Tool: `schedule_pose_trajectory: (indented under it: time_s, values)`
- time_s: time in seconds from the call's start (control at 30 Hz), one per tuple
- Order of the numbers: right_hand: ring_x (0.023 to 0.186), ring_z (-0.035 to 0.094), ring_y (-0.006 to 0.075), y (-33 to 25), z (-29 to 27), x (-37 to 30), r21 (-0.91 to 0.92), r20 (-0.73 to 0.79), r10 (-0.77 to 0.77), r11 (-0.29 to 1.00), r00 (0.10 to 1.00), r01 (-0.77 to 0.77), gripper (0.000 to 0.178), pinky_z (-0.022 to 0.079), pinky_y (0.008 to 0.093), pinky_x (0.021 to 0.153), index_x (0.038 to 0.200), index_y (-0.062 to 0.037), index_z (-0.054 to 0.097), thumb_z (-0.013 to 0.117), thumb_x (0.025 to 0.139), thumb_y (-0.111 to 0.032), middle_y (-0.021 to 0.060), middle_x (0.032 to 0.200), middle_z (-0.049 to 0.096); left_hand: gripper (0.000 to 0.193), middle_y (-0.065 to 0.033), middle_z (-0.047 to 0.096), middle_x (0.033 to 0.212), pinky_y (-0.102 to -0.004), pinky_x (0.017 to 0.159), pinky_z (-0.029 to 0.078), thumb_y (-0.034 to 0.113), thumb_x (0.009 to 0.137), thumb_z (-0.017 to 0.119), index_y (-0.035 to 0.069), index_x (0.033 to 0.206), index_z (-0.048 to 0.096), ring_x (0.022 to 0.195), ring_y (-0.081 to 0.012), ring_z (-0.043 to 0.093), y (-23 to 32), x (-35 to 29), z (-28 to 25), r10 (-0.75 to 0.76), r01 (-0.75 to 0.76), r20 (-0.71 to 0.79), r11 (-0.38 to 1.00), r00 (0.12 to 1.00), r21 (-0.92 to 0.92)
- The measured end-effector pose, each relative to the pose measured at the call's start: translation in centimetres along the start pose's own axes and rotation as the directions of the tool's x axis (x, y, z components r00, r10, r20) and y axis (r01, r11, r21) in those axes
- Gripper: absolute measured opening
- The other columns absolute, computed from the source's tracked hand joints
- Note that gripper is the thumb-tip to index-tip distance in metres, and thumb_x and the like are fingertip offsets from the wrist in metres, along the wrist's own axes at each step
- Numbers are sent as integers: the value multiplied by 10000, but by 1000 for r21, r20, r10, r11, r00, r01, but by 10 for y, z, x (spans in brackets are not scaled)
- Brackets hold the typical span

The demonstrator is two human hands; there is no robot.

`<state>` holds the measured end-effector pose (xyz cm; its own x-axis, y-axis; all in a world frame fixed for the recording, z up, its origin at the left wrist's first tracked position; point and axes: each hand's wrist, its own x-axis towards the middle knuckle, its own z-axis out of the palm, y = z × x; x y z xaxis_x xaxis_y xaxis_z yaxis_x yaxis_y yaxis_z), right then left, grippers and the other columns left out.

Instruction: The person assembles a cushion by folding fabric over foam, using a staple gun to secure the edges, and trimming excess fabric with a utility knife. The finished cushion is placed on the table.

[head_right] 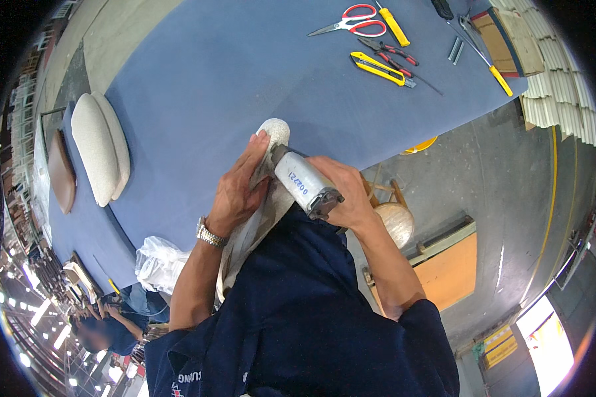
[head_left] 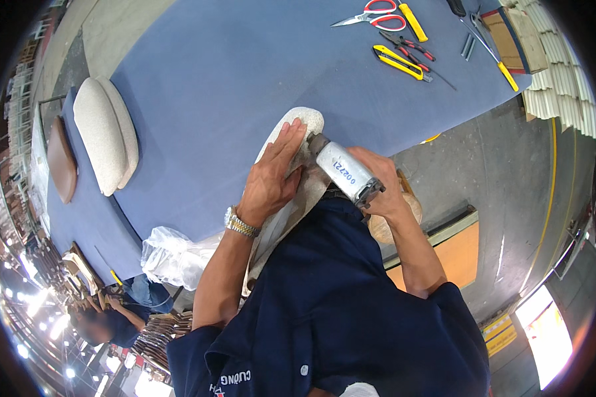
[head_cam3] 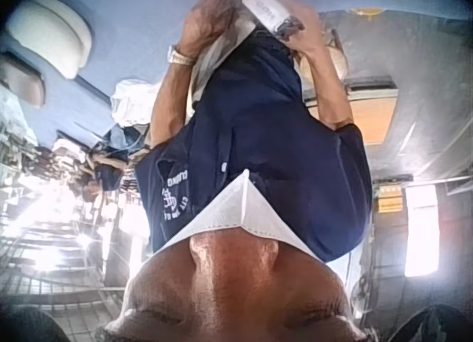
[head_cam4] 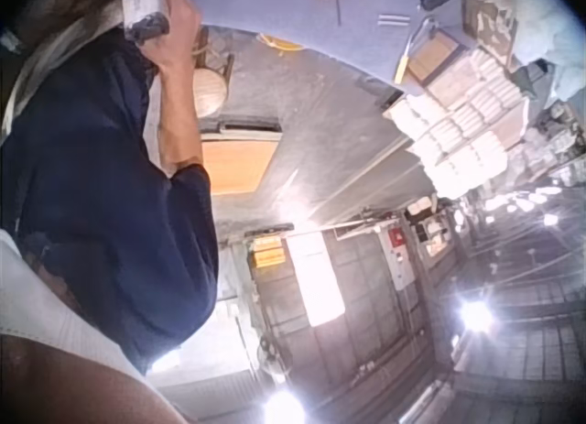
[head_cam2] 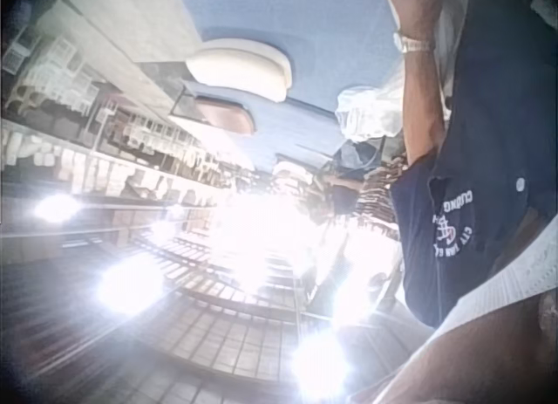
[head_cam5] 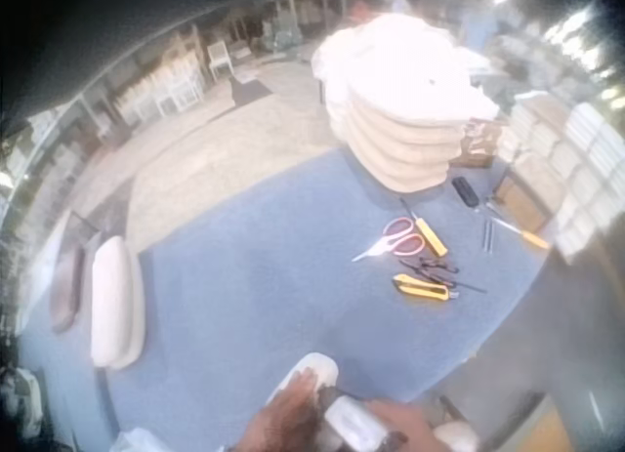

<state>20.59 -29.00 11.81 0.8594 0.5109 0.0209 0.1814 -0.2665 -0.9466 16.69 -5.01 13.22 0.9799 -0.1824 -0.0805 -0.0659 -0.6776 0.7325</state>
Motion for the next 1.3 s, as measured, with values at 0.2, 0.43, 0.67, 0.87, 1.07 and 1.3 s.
schedule_pose_trajectory:
  time_s: [0.2, 0.43, 0.67, 0.87, 1.07, 1.3]
  values:
    - [893, 663, 438, -7, -8, 14, 15, 105, 38, 999, 994, -40, 511, 542, 419, 763, 1145, -2, 646, 802, 689, -173, 197, 980, 681, 788, -182, 448, 1593, -418, 1212, 400, -87, 817, 670, 91, 1551, 446, 1485, -345, 405, -1, 3, 0, -18, 18, -2, 999, 1000, -41]
    - [883, 624, 462, -6, -4, 12, 31, 66, 53, 998, 996, -55, 534, 519, 438, 761, 1102, -10, 633, 809, 622, -164, 205, 949, 643, 818, -112, 434, 1621, -502, 1183, 418, -44, 810, 686, 124, 1569, 432, 1499, -320, 400, 0, 1, 2, -56, 57, 11, 997, 998, -56]
    - [906, 624, 454, -14, -2, 21, 42, 50, 78, 996, 996, -80, 526, 517, 427, 774, 1091, -2, 635, 805, 616, -149, 200, 966, 642, 827, -118, 438, 1616, -444, 1176, 440, -54, 808, 663, 118, 1576, 408, 1483, -325, 423, -4, 3, 3, -20, 19, -25, 999, 999, -34]
    - [899, 663, 413, -6, 1, 10, 48, 18, 54, 997, 998, -55, 501, 532, 398, 777, 1105, 8, 662, 800, 653, -160, 183, 982, 674, 827, -225, 419, 1601, -428, 1181, 432, -31, 819, 669, 65, 1580, 361, 1464, -372, 435, -6, -3, 2, -86, 83, -44, 994, 995, -64]
    - [837, 704, 340, -6, 5, -1, 82, -76, 12, 997, 997, -5, 401, 547, 365, 740, 1110, -3, 684, 788, 750, -145, 146, 960, 703, 876, -231, 363, 1636, -438, 1174, 431, -21, 819, 615, 82, 1623, 284, 1434, -403, 468, -10, -3, 1, -42, 41, -27, 999, 999, -30]
    - [819, 703, 341, 2, 10, 2, 80, -28, -27, 996, 999, 29, 387, 547, 365, 730, 1098, -2, 681, 789, 746, -122, 142, 941, 699, 861, -232, 372, 1631, -439, 1214, 386, -60, 803, 607, 60, 1605, 320, 1478, -386, 409, -3, -1, -2, -41, 41, -19, 999, 999, -35]
